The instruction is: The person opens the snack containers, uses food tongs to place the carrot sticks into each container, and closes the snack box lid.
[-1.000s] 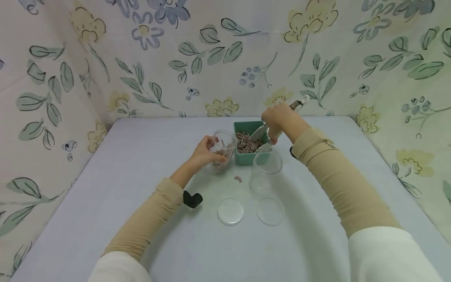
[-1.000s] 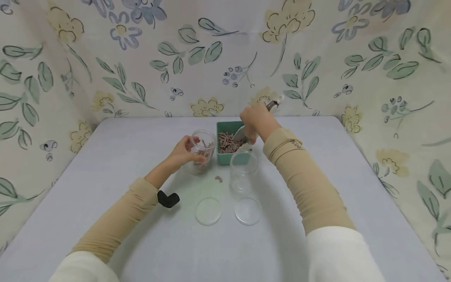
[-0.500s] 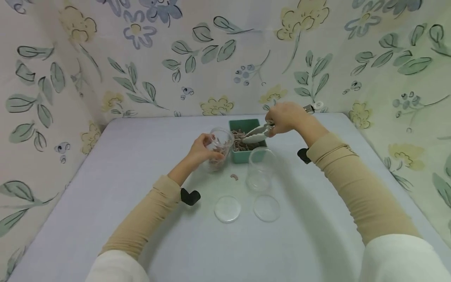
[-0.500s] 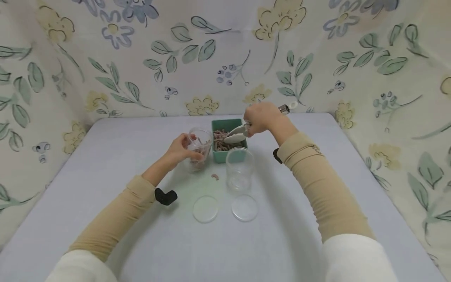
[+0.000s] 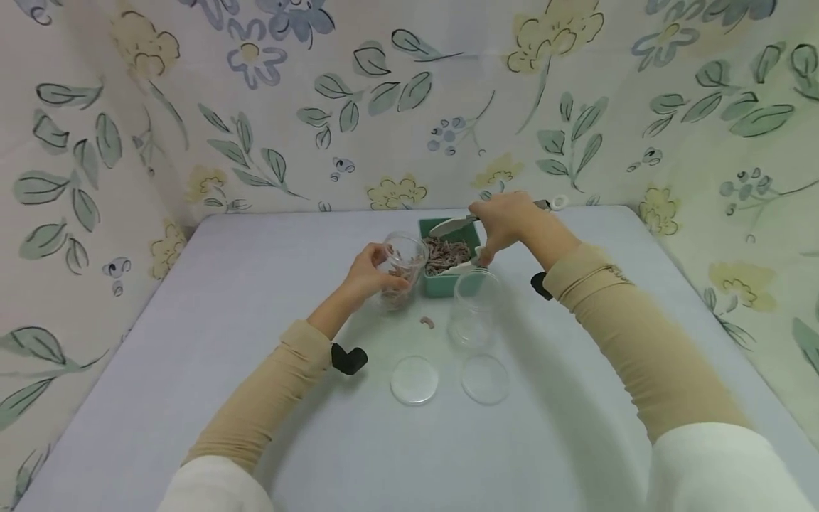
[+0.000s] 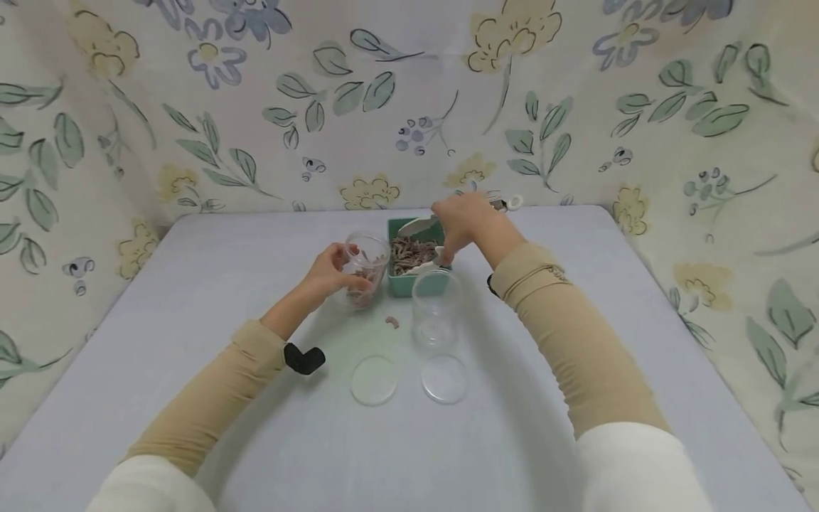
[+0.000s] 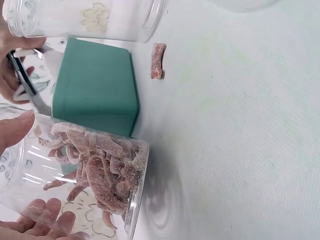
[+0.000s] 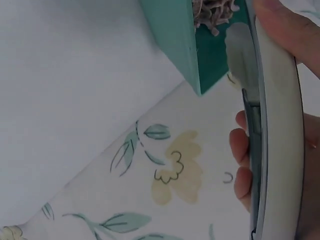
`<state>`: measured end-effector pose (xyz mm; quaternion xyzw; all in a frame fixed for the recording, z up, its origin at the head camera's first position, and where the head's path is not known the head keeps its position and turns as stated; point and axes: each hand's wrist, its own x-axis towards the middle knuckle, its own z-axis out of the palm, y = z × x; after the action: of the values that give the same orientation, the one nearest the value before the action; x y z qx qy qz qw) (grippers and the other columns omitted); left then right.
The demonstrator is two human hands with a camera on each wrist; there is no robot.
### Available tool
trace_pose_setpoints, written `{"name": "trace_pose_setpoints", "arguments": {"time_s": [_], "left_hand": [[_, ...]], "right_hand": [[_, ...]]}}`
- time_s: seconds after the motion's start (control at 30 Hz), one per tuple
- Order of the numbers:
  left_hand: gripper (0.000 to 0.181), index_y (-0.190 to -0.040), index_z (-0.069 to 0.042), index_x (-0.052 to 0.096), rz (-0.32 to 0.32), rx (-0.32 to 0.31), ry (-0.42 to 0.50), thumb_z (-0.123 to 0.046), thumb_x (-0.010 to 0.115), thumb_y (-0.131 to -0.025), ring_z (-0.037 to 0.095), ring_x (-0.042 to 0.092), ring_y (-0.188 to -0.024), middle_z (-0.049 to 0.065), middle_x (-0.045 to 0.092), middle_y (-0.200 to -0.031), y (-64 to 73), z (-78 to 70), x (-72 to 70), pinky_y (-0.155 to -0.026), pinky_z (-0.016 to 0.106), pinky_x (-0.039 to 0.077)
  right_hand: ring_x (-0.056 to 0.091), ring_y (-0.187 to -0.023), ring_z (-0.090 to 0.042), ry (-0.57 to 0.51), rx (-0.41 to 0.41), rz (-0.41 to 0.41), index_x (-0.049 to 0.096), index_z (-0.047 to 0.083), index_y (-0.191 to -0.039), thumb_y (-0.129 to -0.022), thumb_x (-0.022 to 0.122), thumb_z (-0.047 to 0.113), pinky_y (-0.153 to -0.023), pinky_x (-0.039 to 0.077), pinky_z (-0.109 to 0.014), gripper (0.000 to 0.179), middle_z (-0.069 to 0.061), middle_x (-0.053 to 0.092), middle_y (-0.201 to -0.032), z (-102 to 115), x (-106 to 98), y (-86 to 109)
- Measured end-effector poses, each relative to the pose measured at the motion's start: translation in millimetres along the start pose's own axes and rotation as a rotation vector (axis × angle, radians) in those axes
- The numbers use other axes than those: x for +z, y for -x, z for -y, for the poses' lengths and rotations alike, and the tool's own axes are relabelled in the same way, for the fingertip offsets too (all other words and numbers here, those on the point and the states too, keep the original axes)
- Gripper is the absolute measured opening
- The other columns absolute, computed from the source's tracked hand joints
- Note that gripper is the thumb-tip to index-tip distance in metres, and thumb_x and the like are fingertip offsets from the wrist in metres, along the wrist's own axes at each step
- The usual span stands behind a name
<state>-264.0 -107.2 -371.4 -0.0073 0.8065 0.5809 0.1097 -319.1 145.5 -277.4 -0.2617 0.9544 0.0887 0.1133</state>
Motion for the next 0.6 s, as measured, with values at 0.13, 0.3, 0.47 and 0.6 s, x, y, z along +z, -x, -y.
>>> {"name": "trace_pose_setpoints", "arguments": {"time_s": [0.13, 0.3, 0.47, 0.6], "left_hand": [[0.074, -0.136, -0.005, 0.041, 0.009, 0.003, 0.004, -0.002, 0.083, -0.075, 0.029, 0.031, -0.141, 0.014, 0.037, -0.151, -0.3, 2.3, 0.6, -0.113, 0.044, 0.028], [0.074, -0.135, -0.004, 0.041, 0.005, 0.012, 0.001, -0.003, 0.083, -0.075, 0.029, 0.030, -0.141, 0.014, 0.037, -0.151, -1.0, 2.9, -1.4, -0.113, 0.044, 0.029], [0.074, -0.135, -0.003, 0.040, 0.001, 0.022, -0.005, -0.004, 0.083, -0.075, 0.029, 0.031, -0.140, 0.015, 0.038, -0.150, 0.5, 0.9, -2.3, -0.113, 0.044, 0.029], [0.076, -0.137, -0.003, 0.040, 0.001, 0.010, -0.015, -0.005, 0.083, -0.075, 0.028, 0.031, -0.140, 0.015, 0.038, -0.150, 0.8, 1.4, -2.5, -0.113, 0.043, 0.030]], "right_hand": [[0.058, -0.110, -0.039, -0.036, -0.002, 0.050, 0.046, -0.002, -0.138, -0.069, 0.083, 0.043, -0.090, 0.048, -0.055, 0.090, -0.020, 0.059, -0.126, 5, 6, -11.4], [0.061, -0.102, -0.034, -0.050, -0.020, -0.006, 0.056, 0.000, -0.130, -0.070, 0.084, 0.042, -0.084, 0.051, -0.050, 0.078, -0.016, 0.063, -0.119, 4, 11, -15.8], [0.061, -0.101, -0.034, -0.033, -0.070, -0.073, 0.061, -0.001, -0.127, -0.073, 0.082, 0.042, -0.084, 0.052, -0.049, 0.072, -0.016, 0.066, -0.114, 3, 12, -11.0], [0.062, -0.099, -0.033, -0.044, -0.087, -0.100, 0.065, -0.002, -0.122, -0.074, 0.082, 0.039, -0.085, 0.052, -0.048, 0.065, -0.015, 0.067, -0.109, 1, 14, -7.0]]}}
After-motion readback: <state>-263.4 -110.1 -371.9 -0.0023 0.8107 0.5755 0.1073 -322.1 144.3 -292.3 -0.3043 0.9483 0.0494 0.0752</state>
